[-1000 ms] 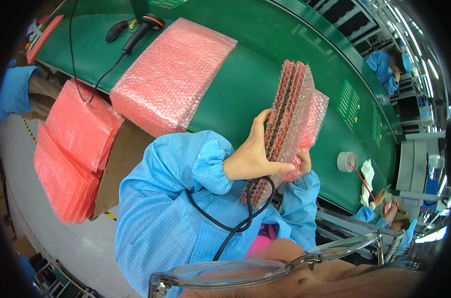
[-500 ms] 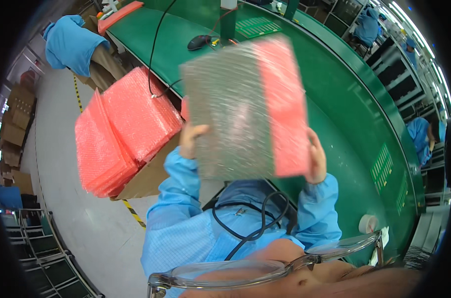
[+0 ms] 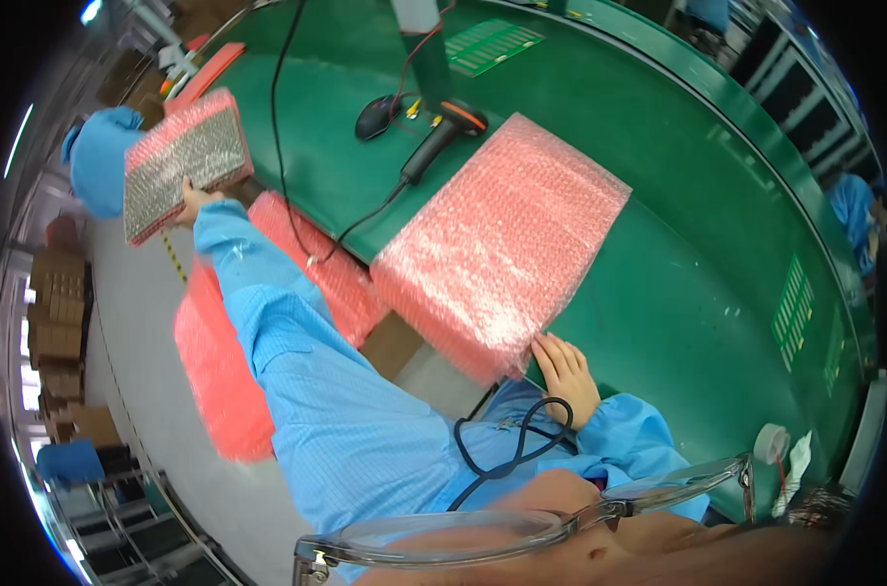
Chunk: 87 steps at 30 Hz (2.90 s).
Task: Packing electronic circuit board components into bubble wrap sleeves and scanning them with a handheld scanner.
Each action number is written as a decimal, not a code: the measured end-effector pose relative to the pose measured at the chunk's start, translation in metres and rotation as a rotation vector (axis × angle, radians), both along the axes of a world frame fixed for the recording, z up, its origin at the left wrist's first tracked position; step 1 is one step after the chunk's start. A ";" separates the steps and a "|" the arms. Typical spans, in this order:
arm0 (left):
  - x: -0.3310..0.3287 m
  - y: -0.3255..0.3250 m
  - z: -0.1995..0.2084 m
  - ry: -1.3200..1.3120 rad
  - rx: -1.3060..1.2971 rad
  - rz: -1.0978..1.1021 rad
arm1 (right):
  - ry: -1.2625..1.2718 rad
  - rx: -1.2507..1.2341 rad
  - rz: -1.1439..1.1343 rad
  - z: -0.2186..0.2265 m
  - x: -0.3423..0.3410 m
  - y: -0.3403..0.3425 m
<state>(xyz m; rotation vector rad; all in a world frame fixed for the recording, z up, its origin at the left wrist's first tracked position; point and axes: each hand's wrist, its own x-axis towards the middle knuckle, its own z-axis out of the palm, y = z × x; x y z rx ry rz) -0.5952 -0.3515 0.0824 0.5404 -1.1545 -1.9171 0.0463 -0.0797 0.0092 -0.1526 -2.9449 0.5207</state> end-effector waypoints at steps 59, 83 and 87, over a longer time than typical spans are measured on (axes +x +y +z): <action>0.261 -0.162 -0.057 -0.379 -1.400 -0.931 | 0.066 0.068 0.003 -0.011 -0.006 -0.002; 0.369 -0.121 0.032 0.042 -0.964 -0.082 | 0.079 0.091 0.020 -0.014 -0.001 0.002; 0.478 -0.089 0.095 -0.024 -0.965 0.039 | 0.093 -0.102 0.078 0.003 0.005 0.004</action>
